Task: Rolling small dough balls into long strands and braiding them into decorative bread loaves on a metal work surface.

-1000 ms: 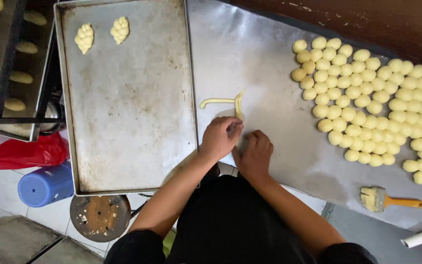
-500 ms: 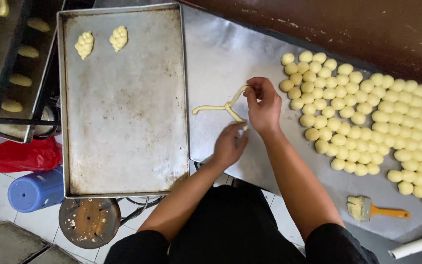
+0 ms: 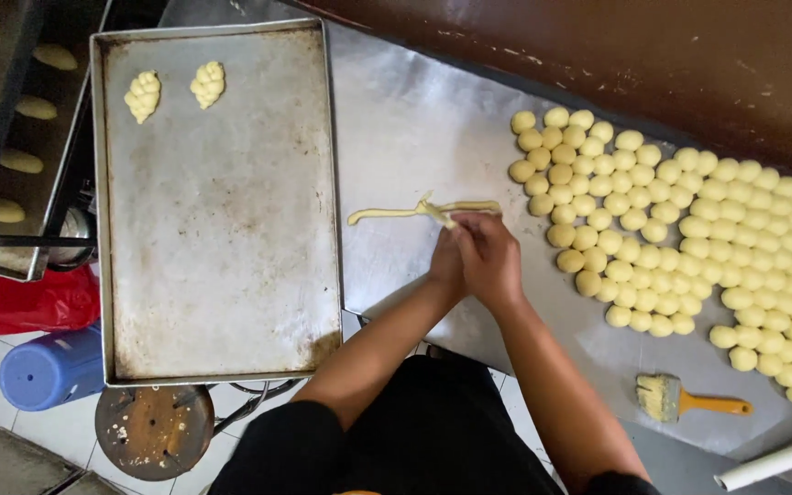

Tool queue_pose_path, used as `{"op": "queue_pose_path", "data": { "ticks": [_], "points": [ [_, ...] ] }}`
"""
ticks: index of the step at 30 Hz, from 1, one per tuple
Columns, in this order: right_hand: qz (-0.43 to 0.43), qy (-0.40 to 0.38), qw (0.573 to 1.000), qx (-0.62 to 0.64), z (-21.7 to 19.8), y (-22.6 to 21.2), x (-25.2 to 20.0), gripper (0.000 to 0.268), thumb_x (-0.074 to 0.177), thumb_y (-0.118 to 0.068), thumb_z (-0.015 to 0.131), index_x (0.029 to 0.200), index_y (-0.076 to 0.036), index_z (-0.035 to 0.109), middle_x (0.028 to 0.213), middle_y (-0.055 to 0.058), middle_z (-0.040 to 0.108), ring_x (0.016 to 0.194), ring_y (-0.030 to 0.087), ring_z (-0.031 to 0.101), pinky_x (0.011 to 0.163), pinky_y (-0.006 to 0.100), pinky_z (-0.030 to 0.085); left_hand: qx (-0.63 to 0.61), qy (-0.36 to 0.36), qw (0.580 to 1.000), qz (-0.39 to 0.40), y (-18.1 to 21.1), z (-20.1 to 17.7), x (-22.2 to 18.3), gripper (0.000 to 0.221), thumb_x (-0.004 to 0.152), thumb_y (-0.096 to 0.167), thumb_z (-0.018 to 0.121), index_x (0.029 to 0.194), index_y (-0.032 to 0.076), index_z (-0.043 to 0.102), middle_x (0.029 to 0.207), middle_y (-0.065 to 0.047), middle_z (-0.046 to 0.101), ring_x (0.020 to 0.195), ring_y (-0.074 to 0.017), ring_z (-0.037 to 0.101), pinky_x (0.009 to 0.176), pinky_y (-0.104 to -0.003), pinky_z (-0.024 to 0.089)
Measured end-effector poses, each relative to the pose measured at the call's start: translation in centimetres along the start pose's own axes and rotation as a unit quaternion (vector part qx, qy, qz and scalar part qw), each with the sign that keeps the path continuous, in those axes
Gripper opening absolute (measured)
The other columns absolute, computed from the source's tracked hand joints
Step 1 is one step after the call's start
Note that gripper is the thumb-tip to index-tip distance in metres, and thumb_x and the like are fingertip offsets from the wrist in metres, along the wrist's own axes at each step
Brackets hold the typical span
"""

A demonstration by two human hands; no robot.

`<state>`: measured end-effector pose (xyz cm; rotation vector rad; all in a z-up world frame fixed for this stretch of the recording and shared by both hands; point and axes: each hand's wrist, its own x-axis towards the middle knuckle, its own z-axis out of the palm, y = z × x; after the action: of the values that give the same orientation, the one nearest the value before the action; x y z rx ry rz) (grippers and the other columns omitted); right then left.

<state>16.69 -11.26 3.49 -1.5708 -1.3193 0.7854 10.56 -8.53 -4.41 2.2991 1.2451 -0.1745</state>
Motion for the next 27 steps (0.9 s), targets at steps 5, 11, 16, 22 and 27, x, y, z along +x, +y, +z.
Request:
{"op": "queue_pose_path", "data": {
  "ticks": [5, 11, 16, 22, 27],
  "points": [
    [0.043, -0.009, 0.998, -0.034, -0.2, 1.2, -2.4, 0.014, 0.088, -0.006, 0.063, 0.1, -0.009, 0.069, 0.085, 0.009, 0.067, 0.08, 0.022, 0.065, 0.074, 0.033, 0.051, 0.088, 0.332, 0.939, 0.036, -9.2, 5.6, -3.1, 0.017, 0.076, 0.011, 0.056, 0.092, 0.012, 0.063, 0.08, -0.008, 0.058, 0.079, -0.0267, 0.054, 0.059, -0.04, 0.04],
    [0.029, -0.079, 0.996, 0.025, 4.4, 3.0, -2.9, 0.021, 0.088, -0.002, 0.061, 0.108, -0.006, 0.066, 0.098, 0.012, 0.066, 0.088, 0.025, 0.064, 0.077, 0.035, 0.053, 0.12, 0.298, 0.937, -0.14, -14.0, -3.0, -5.8, 0.017, 0.08, 0.008, 0.052, 0.093, 0.003, 0.062, 0.112, -0.012, 0.052, 0.113, -0.0326, 0.039, 0.086, -0.043, 0.029],
    [0.043, -0.145, 0.987, 0.051, 8.6, 2.9, -1.8, 0.029, 0.09, -0.001, 0.055, 0.119, -0.002, 0.058, 0.11, 0.02, 0.059, 0.101, 0.034, 0.06, 0.083, 0.043, 0.052, -0.015, 0.297, 0.948, -0.113, -15.8, -4.1, -4.0, 0.016, 0.079, 0.025, 0.06, 0.092, 0.015, 0.063, 0.083, -0.002, 0.061, 0.092, -0.0235, 0.055, 0.079, -0.041, 0.037],
    [-0.011, -0.196, 0.98, -0.023, 13.7, 5.0, -1.1, 0.039, 0.091, -0.007, 0.054, 0.13, -0.002, 0.048, 0.121, 0.02, 0.051, 0.117, 0.036, 0.05, 0.097, 0.046, 0.041, -0.157, 0.246, 0.951, -0.102, -13.9, -7.1, -4.1, 0.013, 0.089, 0.029, 0.055, 0.092, 0.02, 0.063, 0.077, -0.002, 0.067, 0.079, -0.0272, 0.064, 0.07, -0.04, 0.049],
    [-0.029, -0.221, 0.955, -0.198, 12.7, 0.3, -1.0, 0.034, 0.092, -0.009, 0.045, 0.125, -0.001, 0.05, 0.119, 0.014, 0.052, 0.117, 0.029, 0.038, 0.1, 0.041, 0.027, -0.202, 0.266, 0.938, -0.095, -11.7, -7.2, -4.7, 0.02, 0.086, 0.021, 0.059, 0.105, 0.015, 0.059, 0.084, -0.009, 0.065, 0.083, -0.0306, 0.064, 0.072, -0.041, 0.052]
  ]
}}
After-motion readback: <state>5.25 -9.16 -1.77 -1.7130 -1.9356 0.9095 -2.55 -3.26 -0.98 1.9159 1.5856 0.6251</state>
